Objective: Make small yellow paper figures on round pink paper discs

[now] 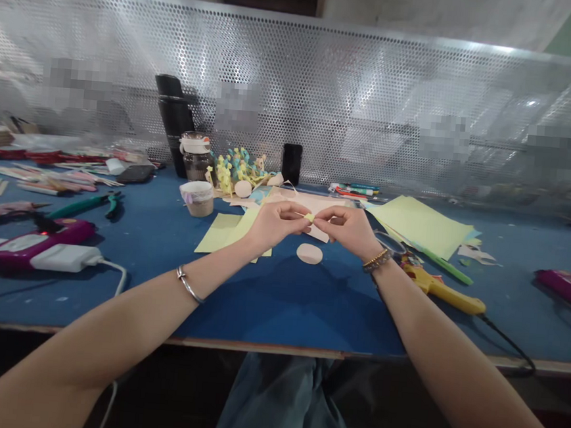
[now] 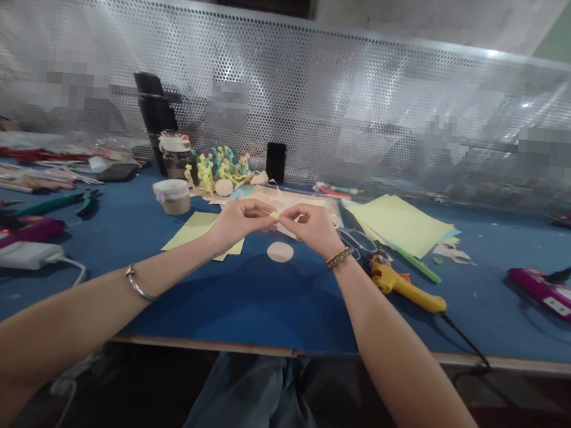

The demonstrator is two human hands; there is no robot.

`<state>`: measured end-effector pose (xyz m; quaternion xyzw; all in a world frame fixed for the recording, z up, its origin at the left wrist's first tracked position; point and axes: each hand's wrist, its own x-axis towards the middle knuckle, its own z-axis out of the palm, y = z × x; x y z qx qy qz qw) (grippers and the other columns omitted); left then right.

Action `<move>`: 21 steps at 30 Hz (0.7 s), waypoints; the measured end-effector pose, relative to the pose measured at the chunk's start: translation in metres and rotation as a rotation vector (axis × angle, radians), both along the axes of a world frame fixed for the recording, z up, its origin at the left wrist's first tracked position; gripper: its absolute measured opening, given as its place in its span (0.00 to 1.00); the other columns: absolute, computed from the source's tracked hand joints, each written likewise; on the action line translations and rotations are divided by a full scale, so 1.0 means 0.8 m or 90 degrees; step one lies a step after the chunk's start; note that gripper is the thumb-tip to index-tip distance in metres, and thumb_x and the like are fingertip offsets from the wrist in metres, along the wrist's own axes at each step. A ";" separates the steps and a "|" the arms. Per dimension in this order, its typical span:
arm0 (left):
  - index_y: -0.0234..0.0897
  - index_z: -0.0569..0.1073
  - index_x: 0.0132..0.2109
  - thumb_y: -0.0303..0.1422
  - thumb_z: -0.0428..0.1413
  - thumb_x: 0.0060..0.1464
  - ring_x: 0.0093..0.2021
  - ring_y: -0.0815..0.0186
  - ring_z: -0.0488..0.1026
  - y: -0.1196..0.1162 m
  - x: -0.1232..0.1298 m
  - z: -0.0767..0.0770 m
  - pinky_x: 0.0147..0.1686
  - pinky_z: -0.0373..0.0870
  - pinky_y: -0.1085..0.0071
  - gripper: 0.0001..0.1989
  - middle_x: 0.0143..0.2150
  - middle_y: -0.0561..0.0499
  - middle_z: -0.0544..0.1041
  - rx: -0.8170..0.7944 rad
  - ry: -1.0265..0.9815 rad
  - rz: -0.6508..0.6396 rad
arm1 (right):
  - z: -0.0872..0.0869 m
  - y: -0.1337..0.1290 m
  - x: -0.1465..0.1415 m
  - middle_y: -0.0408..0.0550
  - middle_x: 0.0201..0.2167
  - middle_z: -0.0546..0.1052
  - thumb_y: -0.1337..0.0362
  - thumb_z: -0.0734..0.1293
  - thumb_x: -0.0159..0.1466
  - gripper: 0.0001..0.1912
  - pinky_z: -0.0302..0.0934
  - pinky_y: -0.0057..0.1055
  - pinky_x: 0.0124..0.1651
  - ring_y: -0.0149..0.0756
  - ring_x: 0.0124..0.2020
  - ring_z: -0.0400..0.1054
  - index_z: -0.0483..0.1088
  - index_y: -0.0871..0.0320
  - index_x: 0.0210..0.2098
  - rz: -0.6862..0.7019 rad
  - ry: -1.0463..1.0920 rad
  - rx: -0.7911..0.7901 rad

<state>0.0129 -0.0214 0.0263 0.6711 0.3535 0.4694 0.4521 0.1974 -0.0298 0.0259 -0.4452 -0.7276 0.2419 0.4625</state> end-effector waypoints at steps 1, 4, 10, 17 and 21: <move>0.34 0.74 0.38 0.35 0.62 0.45 0.35 0.63 0.79 -0.001 0.000 0.000 0.38 0.77 0.68 0.13 0.29 0.47 0.80 0.000 0.001 0.000 | 0.001 -0.001 -0.001 0.44 0.21 0.74 0.54 0.70 0.55 0.12 0.56 0.27 0.21 0.26 0.17 0.62 0.74 0.58 0.29 -0.007 -0.007 0.012; 0.34 0.74 0.37 0.34 0.62 0.45 0.34 0.64 0.79 -0.002 0.000 0.001 0.38 0.77 0.68 0.12 0.28 0.48 0.80 0.006 -0.002 -0.004 | 0.003 -0.004 -0.003 0.47 0.25 0.76 0.54 0.70 0.55 0.13 0.56 0.28 0.21 0.27 0.19 0.61 0.75 0.58 0.29 -0.022 -0.030 0.046; 0.34 0.75 0.36 0.34 0.62 0.46 0.33 0.63 0.79 -0.005 0.000 0.002 0.38 0.77 0.67 0.10 0.30 0.47 0.80 0.041 0.030 0.002 | 0.006 -0.008 -0.006 0.48 0.28 0.77 0.56 0.69 0.56 0.11 0.55 0.28 0.23 0.28 0.21 0.61 0.76 0.58 0.28 -0.035 -0.079 0.086; 0.34 0.75 0.35 0.33 0.62 0.46 0.33 0.63 0.79 -0.007 0.001 0.004 0.38 0.77 0.65 0.09 0.28 0.48 0.79 0.040 0.022 0.007 | 0.005 -0.008 -0.004 0.47 0.28 0.77 0.57 0.69 0.56 0.11 0.56 0.28 0.23 0.27 0.20 0.61 0.76 0.58 0.29 -0.025 -0.071 0.074; 0.32 0.75 0.37 0.32 0.62 0.44 0.33 0.63 0.79 -0.004 0.001 0.003 0.37 0.77 0.66 0.11 0.27 0.47 0.79 0.006 -0.013 0.022 | 0.005 -0.008 -0.005 0.47 0.29 0.77 0.58 0.70 0.56 0.10 0.55 0.28 0.23 0.26 0.20 0.61 0.75 0.58 0.32 -0.050 -0.059 0.128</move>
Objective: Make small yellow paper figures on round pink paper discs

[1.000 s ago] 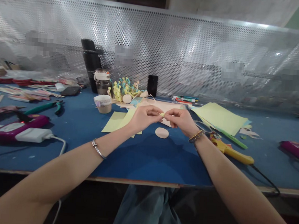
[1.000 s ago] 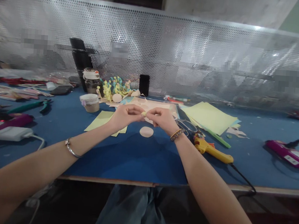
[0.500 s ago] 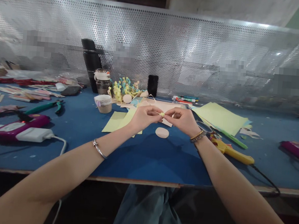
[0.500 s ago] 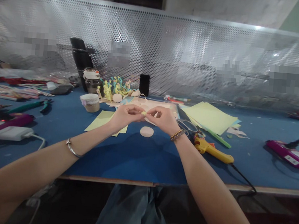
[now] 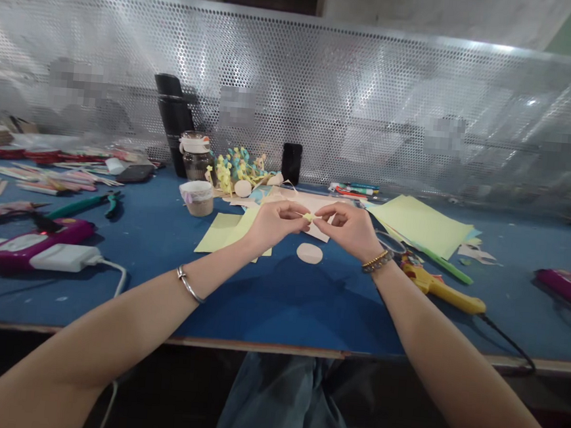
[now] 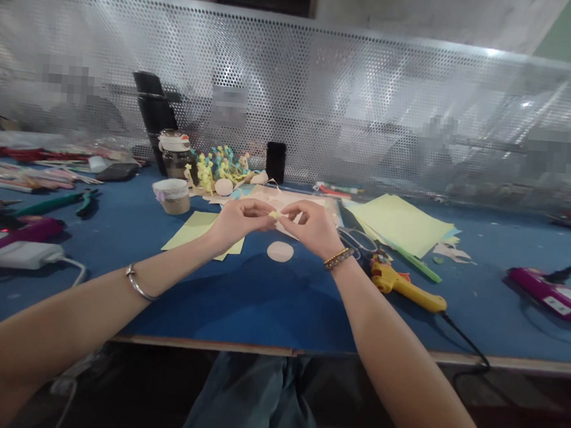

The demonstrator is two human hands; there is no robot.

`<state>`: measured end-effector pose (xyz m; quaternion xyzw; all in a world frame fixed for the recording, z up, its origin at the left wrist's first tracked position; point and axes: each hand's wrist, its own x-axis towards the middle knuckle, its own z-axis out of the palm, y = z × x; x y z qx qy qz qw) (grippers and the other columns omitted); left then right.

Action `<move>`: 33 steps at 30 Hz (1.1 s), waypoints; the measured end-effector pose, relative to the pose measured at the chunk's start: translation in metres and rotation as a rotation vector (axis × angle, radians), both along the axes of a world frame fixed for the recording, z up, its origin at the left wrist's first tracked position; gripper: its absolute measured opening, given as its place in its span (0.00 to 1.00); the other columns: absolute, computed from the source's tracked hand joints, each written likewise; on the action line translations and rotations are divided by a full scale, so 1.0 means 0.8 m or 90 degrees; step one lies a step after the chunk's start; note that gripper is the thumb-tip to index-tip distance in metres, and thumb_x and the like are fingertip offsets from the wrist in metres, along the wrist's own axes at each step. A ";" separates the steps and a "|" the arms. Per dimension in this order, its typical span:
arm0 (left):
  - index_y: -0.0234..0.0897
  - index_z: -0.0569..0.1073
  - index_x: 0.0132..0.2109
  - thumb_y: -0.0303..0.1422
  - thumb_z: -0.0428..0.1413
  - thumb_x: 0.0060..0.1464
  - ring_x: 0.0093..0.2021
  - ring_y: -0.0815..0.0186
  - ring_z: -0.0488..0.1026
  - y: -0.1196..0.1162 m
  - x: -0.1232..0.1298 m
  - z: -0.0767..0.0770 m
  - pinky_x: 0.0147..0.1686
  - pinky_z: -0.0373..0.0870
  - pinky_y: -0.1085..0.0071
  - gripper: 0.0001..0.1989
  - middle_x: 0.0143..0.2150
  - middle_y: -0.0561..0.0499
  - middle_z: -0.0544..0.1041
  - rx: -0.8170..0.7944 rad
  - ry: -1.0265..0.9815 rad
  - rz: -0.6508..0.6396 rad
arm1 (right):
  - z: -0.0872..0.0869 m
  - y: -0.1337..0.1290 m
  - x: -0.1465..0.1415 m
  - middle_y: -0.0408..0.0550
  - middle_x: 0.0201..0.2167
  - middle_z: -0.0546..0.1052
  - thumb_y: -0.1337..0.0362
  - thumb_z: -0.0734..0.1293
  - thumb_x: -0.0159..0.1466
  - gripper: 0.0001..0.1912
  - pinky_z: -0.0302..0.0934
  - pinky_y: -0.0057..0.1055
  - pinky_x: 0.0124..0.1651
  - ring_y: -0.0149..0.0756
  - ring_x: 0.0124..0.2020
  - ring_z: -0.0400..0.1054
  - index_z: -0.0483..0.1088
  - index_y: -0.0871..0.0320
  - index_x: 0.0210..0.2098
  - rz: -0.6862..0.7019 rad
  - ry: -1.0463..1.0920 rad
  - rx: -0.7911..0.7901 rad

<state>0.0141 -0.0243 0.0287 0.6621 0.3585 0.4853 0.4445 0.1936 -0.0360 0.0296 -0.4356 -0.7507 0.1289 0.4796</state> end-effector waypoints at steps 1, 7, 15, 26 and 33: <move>0.32 0.75 0.37 0.31 0.63 0.43 0.33 0.63 0.79 0.001 0.000 0.000 0.37 0.77 0.66 0.12 0.27 0.47 0.79 -0.006 -0.007 0.003 | 0.000 0.000 0.000 0.47 0.29 0.77 0.59 0.69 0.56 0.09 0.56 0.28 0.23 0.26 0.20 0.61 0.75 0.58 0.30 -0.001 -0.003 0.017; 0.33 0.74 0.38 0.31 0.62 0.43 0.34 0.62 0.79 0.001 0.000 -0.002 0.38 0.76 0.65 0.12 0.28 0.48 0.79 -0.014 -0.013 0.005 | -0.003 0.000 -0.002 0.45 0.29 0.75 0.60 0.69 0.57 0.07 0.57 0.28 0.24 0.26 0.20 0.61 0.75 0.57 0.29 0.017 -0.048 0.065; 0.33 0.74 0.36 0.30 0.62 0.42 0.33 0.63 0.79 -0.002 0.001 0.000 0.37 0.76 0.67 0.11 0.27 0.49 0.79 -0.007 -0.022 0.002 | -0.005 0.003 -0.004 0.45 0.28 0.76 0.62 0.68 0.57 0.06 0.57 0.27 0.25 0.26 0.21 0.61 0.74 0.58 0.27 -0.006 -0.059 0.081; 0.32 0.75 0.36 0.29 0.63 0.43 0.32 0.64 0.79 0.000 0.001 -0.002 0.36 0.75 0.68 0.11 0.26 0.49 0.78 -0.015 -0.032 0.000 | -0.003 0.002 -0.004 0.45 0.27 0.76 0.66 0.67 0.55 0.04 0.57 0.26 0.25 0.25 0.21 0.61 0.74 0.59 0.26 0.002 -0.038 0.042; 0.32 0.74 0.36 0.30 0.63 0.43 0.33 0.64 0.79 0.002 0.001 -0.004 0.38 0.76 0.66 0.11 0.27 0.49 0.79 -0.027 -0.036 -0.006 | -0.002 0.000 -0.005 0.45 0.27 0.76 0.65 0.67 0.56 0.05 0.57 0.27 0.25 0.25 0.21 0.60 0.74 0.59 0.25 0.006 -0.037 0.032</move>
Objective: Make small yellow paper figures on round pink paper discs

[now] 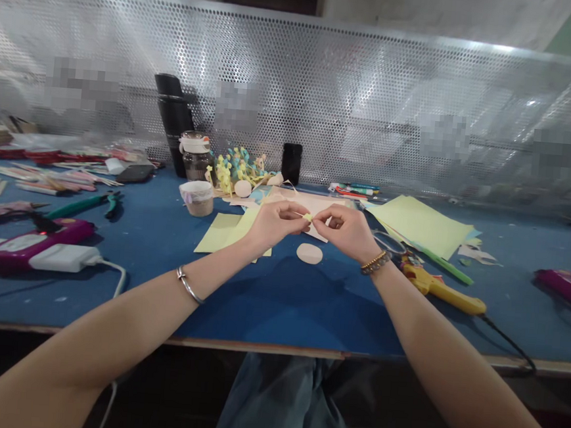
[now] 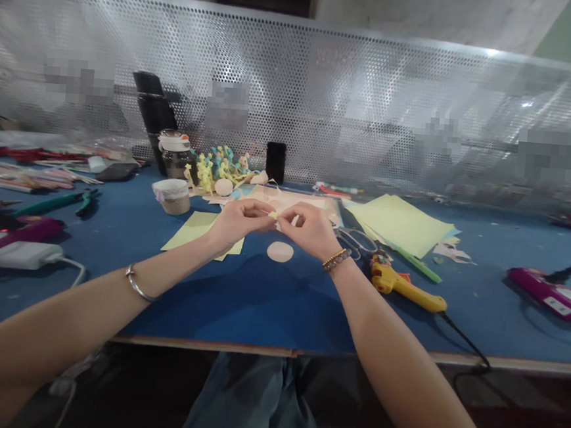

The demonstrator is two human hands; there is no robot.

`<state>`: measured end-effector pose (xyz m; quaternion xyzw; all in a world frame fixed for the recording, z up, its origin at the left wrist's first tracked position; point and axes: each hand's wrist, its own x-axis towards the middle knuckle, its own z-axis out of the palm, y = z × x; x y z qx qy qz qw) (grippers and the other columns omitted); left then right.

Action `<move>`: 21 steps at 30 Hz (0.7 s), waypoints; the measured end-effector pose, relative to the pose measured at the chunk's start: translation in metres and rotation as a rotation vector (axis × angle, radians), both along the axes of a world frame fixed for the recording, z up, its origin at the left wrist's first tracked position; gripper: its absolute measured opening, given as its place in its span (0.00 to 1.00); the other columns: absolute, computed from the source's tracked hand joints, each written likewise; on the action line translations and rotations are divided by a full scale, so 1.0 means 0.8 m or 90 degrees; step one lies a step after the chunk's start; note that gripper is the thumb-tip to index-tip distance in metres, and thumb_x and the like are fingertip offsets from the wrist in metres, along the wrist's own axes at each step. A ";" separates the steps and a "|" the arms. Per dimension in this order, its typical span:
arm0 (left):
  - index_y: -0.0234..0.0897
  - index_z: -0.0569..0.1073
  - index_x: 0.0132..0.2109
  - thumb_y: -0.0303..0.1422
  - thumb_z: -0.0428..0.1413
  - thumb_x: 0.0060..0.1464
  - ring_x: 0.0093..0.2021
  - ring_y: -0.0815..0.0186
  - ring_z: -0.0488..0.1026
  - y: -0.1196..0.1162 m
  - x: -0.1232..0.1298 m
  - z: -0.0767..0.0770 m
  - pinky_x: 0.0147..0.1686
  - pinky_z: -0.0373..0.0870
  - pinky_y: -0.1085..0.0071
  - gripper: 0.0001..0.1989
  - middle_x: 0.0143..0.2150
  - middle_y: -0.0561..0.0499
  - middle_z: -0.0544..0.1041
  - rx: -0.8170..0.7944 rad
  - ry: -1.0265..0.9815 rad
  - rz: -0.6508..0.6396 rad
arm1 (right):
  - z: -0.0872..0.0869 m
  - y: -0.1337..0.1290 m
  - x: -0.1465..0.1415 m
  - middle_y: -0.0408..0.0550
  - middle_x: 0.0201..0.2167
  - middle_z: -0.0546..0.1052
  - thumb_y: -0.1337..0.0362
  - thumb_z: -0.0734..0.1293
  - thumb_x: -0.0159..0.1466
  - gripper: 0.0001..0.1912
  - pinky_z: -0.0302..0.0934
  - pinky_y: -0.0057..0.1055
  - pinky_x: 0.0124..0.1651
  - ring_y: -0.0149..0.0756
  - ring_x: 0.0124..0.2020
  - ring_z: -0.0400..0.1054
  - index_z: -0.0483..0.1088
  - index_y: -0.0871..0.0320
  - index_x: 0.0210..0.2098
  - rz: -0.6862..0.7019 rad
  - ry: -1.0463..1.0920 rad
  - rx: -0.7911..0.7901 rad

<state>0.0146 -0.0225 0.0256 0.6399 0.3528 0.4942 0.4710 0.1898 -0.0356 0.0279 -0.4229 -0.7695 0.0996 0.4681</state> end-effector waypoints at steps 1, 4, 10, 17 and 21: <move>0.32 0.74 0.36 0.31 0.63 0.43 0.33 0.64 0.79 0.000 0.000 0.000 0.38 0.76 0.66 0.11 0.27 0.49 0.79 -0.003 -0.002 -0.004 | 0.000 0.000 0.000 0.45 0.27 0.76 0.65 0.67 0.56 0.05 0.57 0.27 0.25 0.25 0.21 0.60 0.73 0.59 0.25 0.001 -0.002 -0.001; 0.32 0.74 0.36 0.31 0.63 0.43 0.33 0.64 0.79 0.001 -0.001 -0.001 0.39 0.76 0.66 0.12 0.27 0.49 0.79 -0.015 -0.010 -0.016 | 0.002 0.000 0.000 0.45 0.27 0.76 0.64 0.66 0.56 0.06 0.57 0.27 0.25 0.26 0.20 0.61 0.73 0.59 0.26 0.001 0.005 -0.009; 0.33 0.74 0.37 0.31 0.64 0.43 0.33 0.65 0.79 0.002 0.000 -0.001 0.37 0.76 0.69 0.12 0.28 0.49 0.79 -0.025 -0.014 -0.027 | 0.004 0.000 0.003 0.47 0.28 0.77 0.61 0.67 0.56 0.08 0.58 0.28 0.24 0.27 0.19 0.63 0.73 0.60 0.28 0.011 0.063 -0.095; 0.34 0.74 0.37 0.34 0.64 0.44 0.34 0.64 0.79 0.001 -0.001 -0.003 0.37 0.76 0.69 0.12 0.28 0.48 0.79 -0.005 -0.001 -0.041 | 0.005 0.002 0.007 0.44 0.20 0.73 0.56 0.69 0.56 0.12 0.57 0.28 0.22 0.27 0.17 0.62 0.75 0.61 0.30 0.056 0.091 -0.168; 0.34 0.75 0.37 0.35 0.63 0.45 0.34 0.63 0.79 0.000 -0.001 -0.002 0.37 0.76 0.68 0.12 0.29 0.48 0.79 0.009 0.013 -0.042 | 0.003 0.003 0.007 0.42 0.18 0.71 0.56 0.69 0.56 0.12 0.57 0.27 0.22 0.26 0.16 0.61 0.74 0.61 0.29 0.063 0.110 -0.181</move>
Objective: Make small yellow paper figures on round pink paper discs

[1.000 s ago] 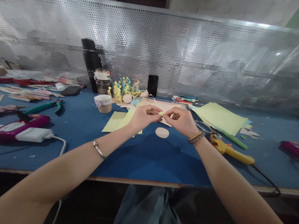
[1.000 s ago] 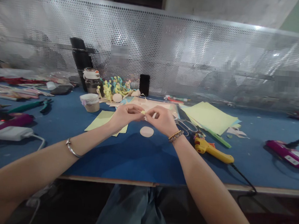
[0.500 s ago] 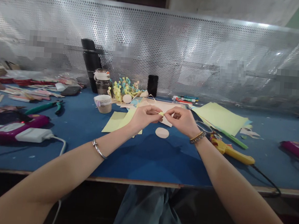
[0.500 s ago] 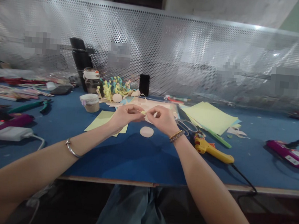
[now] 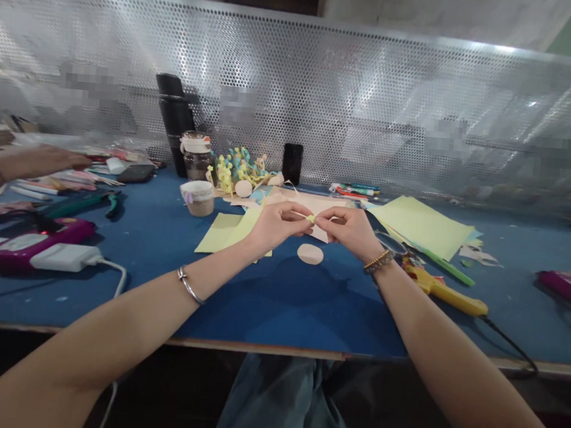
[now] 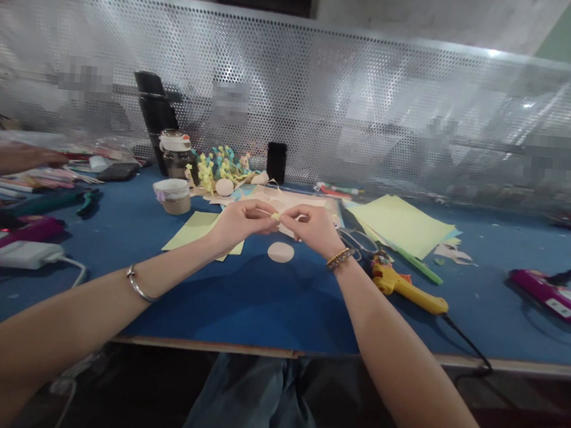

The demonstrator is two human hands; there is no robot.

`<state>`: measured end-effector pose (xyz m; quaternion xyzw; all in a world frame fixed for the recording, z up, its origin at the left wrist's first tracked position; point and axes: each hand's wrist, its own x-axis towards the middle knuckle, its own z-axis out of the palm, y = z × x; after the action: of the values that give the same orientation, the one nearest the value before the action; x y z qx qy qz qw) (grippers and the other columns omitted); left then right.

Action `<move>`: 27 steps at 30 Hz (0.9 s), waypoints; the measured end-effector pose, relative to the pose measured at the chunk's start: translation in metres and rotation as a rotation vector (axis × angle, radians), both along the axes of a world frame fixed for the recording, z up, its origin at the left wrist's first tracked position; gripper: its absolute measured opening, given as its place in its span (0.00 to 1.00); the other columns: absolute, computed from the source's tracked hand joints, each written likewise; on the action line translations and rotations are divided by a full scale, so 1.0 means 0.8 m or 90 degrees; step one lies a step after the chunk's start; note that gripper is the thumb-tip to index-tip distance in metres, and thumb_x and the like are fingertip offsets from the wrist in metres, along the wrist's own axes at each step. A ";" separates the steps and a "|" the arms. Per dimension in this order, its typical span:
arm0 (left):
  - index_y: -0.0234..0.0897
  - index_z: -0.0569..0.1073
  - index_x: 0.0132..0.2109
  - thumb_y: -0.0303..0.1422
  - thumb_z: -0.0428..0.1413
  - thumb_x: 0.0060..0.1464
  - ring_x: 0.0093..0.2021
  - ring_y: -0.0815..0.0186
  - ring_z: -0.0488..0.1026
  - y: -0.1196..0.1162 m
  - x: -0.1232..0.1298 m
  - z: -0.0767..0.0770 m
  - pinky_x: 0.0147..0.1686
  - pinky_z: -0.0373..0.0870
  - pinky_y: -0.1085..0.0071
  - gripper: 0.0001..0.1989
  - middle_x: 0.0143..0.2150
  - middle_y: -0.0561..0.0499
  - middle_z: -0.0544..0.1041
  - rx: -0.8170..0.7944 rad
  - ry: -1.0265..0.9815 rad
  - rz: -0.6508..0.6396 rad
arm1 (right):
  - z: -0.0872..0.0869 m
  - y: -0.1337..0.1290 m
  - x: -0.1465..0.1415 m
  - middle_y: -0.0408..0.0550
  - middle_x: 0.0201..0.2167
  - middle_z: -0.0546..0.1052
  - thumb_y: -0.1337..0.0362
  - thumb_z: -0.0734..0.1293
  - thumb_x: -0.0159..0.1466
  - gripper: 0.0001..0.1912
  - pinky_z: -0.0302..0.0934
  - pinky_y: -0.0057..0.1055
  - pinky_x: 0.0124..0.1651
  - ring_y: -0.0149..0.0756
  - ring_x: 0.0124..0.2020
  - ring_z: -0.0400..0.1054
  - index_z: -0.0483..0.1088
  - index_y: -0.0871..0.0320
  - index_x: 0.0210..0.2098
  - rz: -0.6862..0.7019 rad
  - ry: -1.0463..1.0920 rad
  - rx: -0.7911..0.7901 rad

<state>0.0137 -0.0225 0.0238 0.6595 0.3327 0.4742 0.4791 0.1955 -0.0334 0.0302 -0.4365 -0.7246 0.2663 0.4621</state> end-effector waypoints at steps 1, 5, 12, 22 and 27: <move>0.34 0.75 0.37 0.35 0.63 0.45 0.34 0.63 0.79 0.000 0.000 0.000 0.38 0.75 0.67 0.12 0.28 0.48 0.79 0.004 0.003 0.001 | 0.000 0.000 0.000 0.42 0.18 0.71 0.56 0.69 0.56 0.12 0.57 0.27 0.21 0.25 0.16 0.61 0.74 0.61 0.29 -0.001 0.002 -0.003; 0.34 0.75 0.38 0.34 0.63 0.44 0.34 0.63 0.79 0.000 0.001 -0.001 0.37 0.76 0.67 0.13 0.29 0.48 0.79 0.023 -0.004 0.013 | 0.000 -0.002 -0.003 0.41 0.17 0.70 0.56 0.68 0.57 0.12 0.57 0.26 0.21 0.25 0.16 0.61 0.73 0.61 0.28 0.004 0.013 -0.007; 0.34 0.75 0.38 0.35 0.64 0.44 0.35 0.64 0.78 0.006 -0.001 -0.005 0.38 0.75 0.67 0.14 0.32 0.47 0.80 0.015 -0.016 0.016 | 0.001 -0.002 -0.004 0.40 0.16 0.69 0.55 0.68 0.57 0.13 0.56 0.26 0.21 0.24 0.16 0.60 0.72 0.60 0.28 0.009 0.025 -0.018; 0.35 0.77 0.40 0.33 0.63 0.46 0.36 0.65 0.78 0.001 0.000 -0.002 0.42 0.75 0.66 0.12 0.32 0.49 0.80 -0.049 -0.024 -0.012 | 0.000 -0.002 -0.002 0.39 0.16 0.69 0.56 0.68 0.57 0.13 0.56 0.26 0.21 0.24 0.16 0.60 0.73 0.61 0.30 0.031 0.035 -0.024; 0.35 0.77 0.40 0.34 0.64 0.45 0.36 0.65 0.78 0.001 0.000 -0.003 0.41 0.75 0.67 0.13 0.32 0.49 0.80 -0.063 -0.038 -0.016 | 0.001 -0.003 -0.002 0.40 0.17 0.70 0.56 0.69 0.56 0.13 0.56 0.26 0.21 0.25 0.16 0.60 0.73 0.61 0.30 0.029 0.041 -0.027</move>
<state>0.0135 -0.0216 0.0214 0.6246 0.3333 0.4703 0.5269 0.1938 -0.0356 0.0312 -0.4205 -0.7133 0.3059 0.4699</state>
